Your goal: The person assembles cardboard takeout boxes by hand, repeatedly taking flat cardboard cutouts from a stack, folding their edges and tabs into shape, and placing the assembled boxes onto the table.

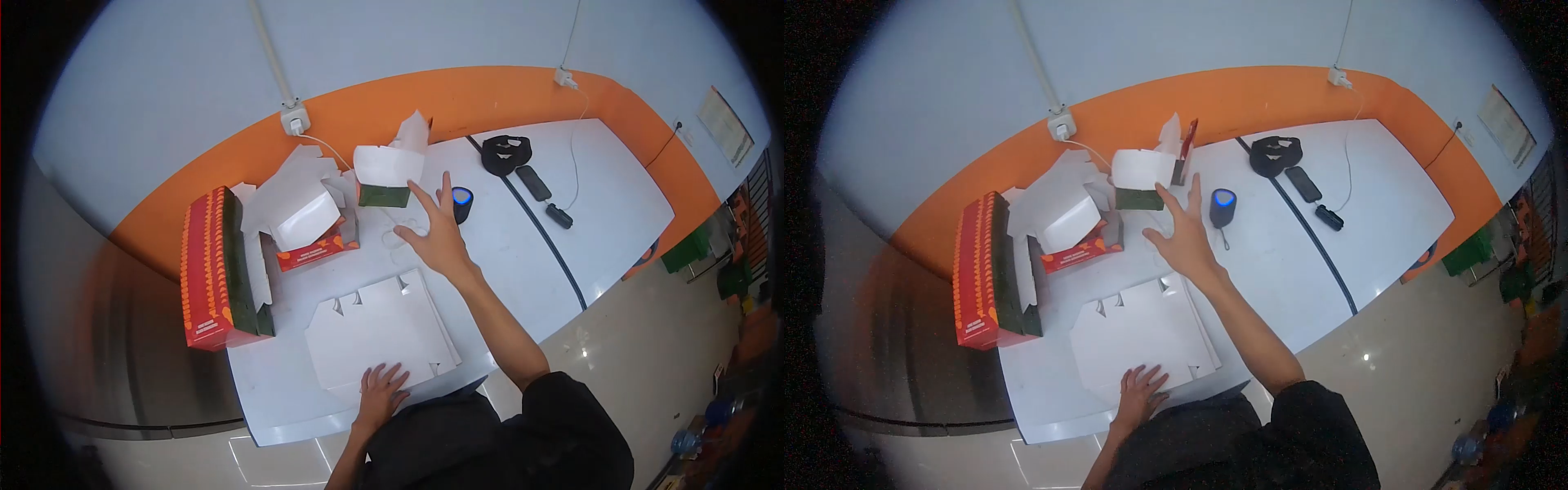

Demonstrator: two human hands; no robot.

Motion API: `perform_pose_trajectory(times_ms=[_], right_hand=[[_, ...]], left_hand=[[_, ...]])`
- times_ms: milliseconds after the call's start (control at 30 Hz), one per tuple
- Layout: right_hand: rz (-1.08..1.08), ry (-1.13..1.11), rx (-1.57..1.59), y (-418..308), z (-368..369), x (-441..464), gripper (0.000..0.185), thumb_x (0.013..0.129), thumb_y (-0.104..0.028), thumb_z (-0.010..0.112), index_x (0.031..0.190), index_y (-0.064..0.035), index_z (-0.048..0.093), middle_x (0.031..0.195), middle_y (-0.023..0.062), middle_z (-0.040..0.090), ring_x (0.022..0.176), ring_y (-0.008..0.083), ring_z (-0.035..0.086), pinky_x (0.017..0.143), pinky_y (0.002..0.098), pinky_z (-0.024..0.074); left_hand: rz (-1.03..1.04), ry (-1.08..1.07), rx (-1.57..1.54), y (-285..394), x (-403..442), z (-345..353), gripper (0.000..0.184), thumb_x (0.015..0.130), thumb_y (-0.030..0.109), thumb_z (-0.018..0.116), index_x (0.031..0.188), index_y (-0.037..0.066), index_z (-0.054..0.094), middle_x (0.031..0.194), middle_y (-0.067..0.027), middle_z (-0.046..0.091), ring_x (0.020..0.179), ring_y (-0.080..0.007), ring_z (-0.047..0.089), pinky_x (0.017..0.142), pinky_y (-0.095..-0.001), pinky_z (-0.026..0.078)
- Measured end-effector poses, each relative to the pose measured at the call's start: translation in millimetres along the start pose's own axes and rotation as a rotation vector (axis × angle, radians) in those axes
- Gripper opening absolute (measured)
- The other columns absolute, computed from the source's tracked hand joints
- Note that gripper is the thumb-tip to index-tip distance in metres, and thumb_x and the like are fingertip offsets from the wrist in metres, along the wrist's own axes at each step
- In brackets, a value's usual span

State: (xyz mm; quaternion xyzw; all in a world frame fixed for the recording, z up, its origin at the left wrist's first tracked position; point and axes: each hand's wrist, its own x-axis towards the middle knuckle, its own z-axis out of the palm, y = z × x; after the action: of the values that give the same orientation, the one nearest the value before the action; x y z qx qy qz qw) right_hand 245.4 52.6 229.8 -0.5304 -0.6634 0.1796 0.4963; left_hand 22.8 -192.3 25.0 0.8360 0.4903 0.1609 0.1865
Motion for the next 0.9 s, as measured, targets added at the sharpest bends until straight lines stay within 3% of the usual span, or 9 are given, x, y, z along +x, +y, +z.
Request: perform_pose_trajectory(times_ms=[100, 233, 400, 433, 633, 733, 767, 800, 900], right_hand=[[-0.08, -0.132, -0.008, 35, 8, -33, 0.059, 0.09, -0.021, 0.079, 0.143, -0.0094, 0.058, 0.161, 0.0291, 0.034, 0.144, 0.0489, 0.043, 0.118, 0.046, 0.04], [0.091, -0.811, 0.126, 83, 6, -118, 0.068, 0.088, -0.03, 0.083, 0.146, -0.0058, 0.056, 0.155, 0.0233, 0.048, 0.145, 0.0416, 0.043, 0.119, 0.0421, 0.039], [0.067, -1.232, -0.23, 71, -34, -211, 0.077, 0.086, -0.047, 0.082, 0.151, -0.0171, 0.055, 0.162, 0.02, 0.041, 0.149, 0.0402, 0.039, 0.122, 0.0638, 0.0255], [0.063, -1.129, -0.176, 77, -35, -227, 0.06, 0.091, -0.043, 0.079, 0.143, -0.0192, 0.062, 0.158, 0.0171, 0.048, 0.149, 0.0386, 0.039, 0.12, 0.0714, 0.022], [0.133, -0.728, -0.024, 66, -30, -235, 0.016, 0.099, -0.02, 0.071, 0.112, -0.0116, 0.071, 0.121, 0.0081, 0.074, 0.13, 0.0329, 0.061, 0.122, 0.0625, 0.0281], [0.181, -0.674, 0.084, 48, -26, -215, 0.019, 0.098, -0.021, 0.07, 0.111, -0.0081, 0.069, 0.111, 0.0129, 0.074, 0.116, 0.033, 0.068, 0.123, 0.0532, 0.031], [0.065, -0.622, 0.029, 52, -20, -214, 0.017, 0.099, -0.019, 0.07, 0.11, -0.0057, 0.067, 0.105, 0.0132, 0.075, 0.104, 0.0323, 0.072, 0.11, 0.0459, 0.047], [0.165, -0.595, 0.108, 45, -17, -211, 0.017, 0.1, -0.017, 0.07, 0.11, -0.0049, 0.066, 0.104, 0.0132, 0.075, 0.1, 0.0303, 0.072, 0.103, 0.0439, 0.0503], [0.376, -0.533, 0.313, 28, -14, -195, 0.016, 0.101, -0.013, 0.067, 0.112, -0.0024, 0.065, 0.099, 0.0124, 0.075, 0.088, 0.0236, 0.071, 0.082, 0.0383, 0.0563]], left_hand=[[-0.007, 0.091, -0.074, -5, 0, 6, 0.043, 0.087, 0.023, 0.082, 0.128, 0.016, 0.073, 0.131, -0.0034, 0.071, 0.134, -0.0299, 0.054, 0.117, -0.0528, 0.035], [-0.003, 0.197, -0.187, -6, 2, 7, 0.029, 0.086, 0.017, 0.081, 0.115, 0.014, 0.078, 0.112, -0.0058, 0.078, 0.111, -0.0275, 0.067, 0.103, -0.047, 0.046], [-0.171, 0.082, -0.428, -11, 15, -14, 0.015, 0.088, 0.012, 0.08, 0.101, 0.007, 0.082, 0.1, -0.0111, 0.078, 0.091, -0.0279, 0.071, 0.085, -0.0391, 0.055], [-0.191, -0.001, -0.548, -19, 19, -18, 0.014, 0.088, 0.013, 0.08, 0.101, 0.006, 0.082, 0.099, -0.0116, 0.078, 0.09, -0.0274, 0.071, 0.083, -0.0382, 0.056], [-0.293, -0.015, -0.72, -15, 47, -55, 0.017, 0.092, 0.014, 0.079, 0.102, 0.001, 0.081, 0.094, -0.0126, 0.077, 0.088, -0.0246, 0.07, 0.081, -0.0368, 0.056], [-0.246, 0.23, -0.573, 13, 55, -82, 0.021, 0.089, 0.012, 0.081, 0.108, 0.001, 0.078, 0.095, -0.0119, 0.076, 0.09, -0.0268, 0.07, 0.083, -0.0375, 0.056], [-0.184, 0.379, -0.397, 36, 59, -99, 0.024, 0.089, 0.011, 0.081, 0.11, 0.0, 0.077, 0.098, -0.012, 0.076, 0.093, -0.0275, 0.07, 0.085, -0.0374, 0.055], [-0.117, 0.521, -0.218, 49, 59, -111, 0.028, 0.088, 0.01, 0.082, 0.113, 0.0, 0.076, 0.102, -0.0121, 0.076, 0.096, -0.0283, 0.069, 0.087, -0.0373, 0.055], [0.025, 0.477, -0.666, 62, -14, -92, 0.025, 0.092, 0.002, 0.074, 0.116, -0.003, 0.068, 0.119, -0.0169, 0.07, 0.113, -0.0295, 0.064, 0.099, -0.0399, 0.05]])
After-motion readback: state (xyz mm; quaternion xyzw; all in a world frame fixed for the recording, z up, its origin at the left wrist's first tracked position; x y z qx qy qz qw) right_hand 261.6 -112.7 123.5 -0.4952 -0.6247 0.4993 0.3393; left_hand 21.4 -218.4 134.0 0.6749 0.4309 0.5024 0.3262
